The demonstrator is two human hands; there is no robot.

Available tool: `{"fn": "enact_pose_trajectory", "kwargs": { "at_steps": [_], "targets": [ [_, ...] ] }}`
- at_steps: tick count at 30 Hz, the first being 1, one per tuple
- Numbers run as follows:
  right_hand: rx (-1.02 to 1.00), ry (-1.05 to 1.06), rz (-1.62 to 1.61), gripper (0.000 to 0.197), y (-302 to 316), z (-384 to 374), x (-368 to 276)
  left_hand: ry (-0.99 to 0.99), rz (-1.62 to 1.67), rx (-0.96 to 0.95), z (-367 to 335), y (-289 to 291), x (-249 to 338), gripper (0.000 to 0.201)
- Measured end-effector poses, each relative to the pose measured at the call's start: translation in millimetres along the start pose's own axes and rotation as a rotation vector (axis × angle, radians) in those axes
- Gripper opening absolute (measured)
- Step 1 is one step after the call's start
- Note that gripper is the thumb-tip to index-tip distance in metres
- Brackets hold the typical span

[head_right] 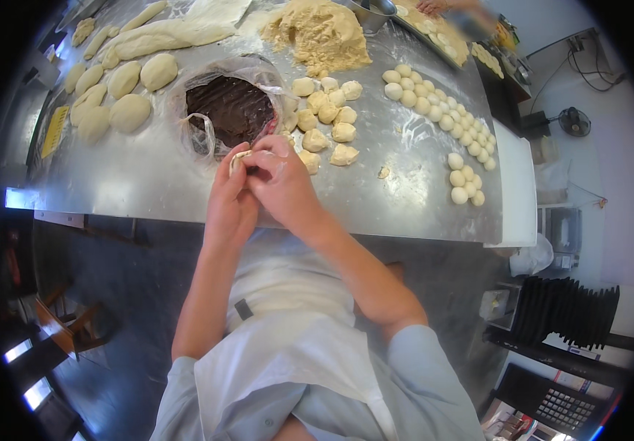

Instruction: The person repeatedly takes small dough balls, flattens them, scoops a dark filling from a plastic bag, and wraps the dough around the filling to form round dumplings. The finished dumplings are placed on a metal table next to other prepared dough balls.

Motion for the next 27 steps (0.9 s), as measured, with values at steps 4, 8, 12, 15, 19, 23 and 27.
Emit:
{"fn": "enact_pose_trajectory", "kwargs": {
  "at_steps": [4,8,12,15,19,23,27],
  "targets": [
    [0.089,-0.276,-0.433,0.021,28.1,2.5,3.4,-0.005,0.003,-0.043,1.5,5.9,8.8,0.043],
    [0.144,-0.292,-0.189,0.020,49.2,15.1,6.1,0.040,0.009,-0.116,2.8,8.5,1.2,0.046],
    [0.142,-0.207,-0.095,0.018,35.3,27.0,4.6,0.045,-0.052,-0.093,5.9,1.7,-11.0,0.040],
    [0.195,0.006,0.021,0.018,25.5,33.6,4.0,-0.003,-0.118,-0.085,2.5,0.4,-25.5,0.038],
    [0.216,-0.168,-0.053,0.020,40.4,38.9,15.9,0.039,-0.095,-0.008,5.8,-8.1,-25.3,0.036],
    [0.242,-0.297,-0.244,0.034,81.7,40.2,1.1,0.116,-0.102,-0.046,4.9,-9.1,-14.6,0.038],
    [-0.096,-0.216,0.008,0.074,70.9,46.7,15.6,0.272,-0.148,-0.134,11.8,-18.4,-31.1,0.036]
  ]
}}
Point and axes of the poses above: each hand's wrist, its own z-axis away from the middle knuckle, its own y-axis out of the back of the hand, x = y × z, the point moved 6 cm from there along -z, towards the middle knuckle, and after that the axes turned 12 degrees about -z, right-handed, at the moved point
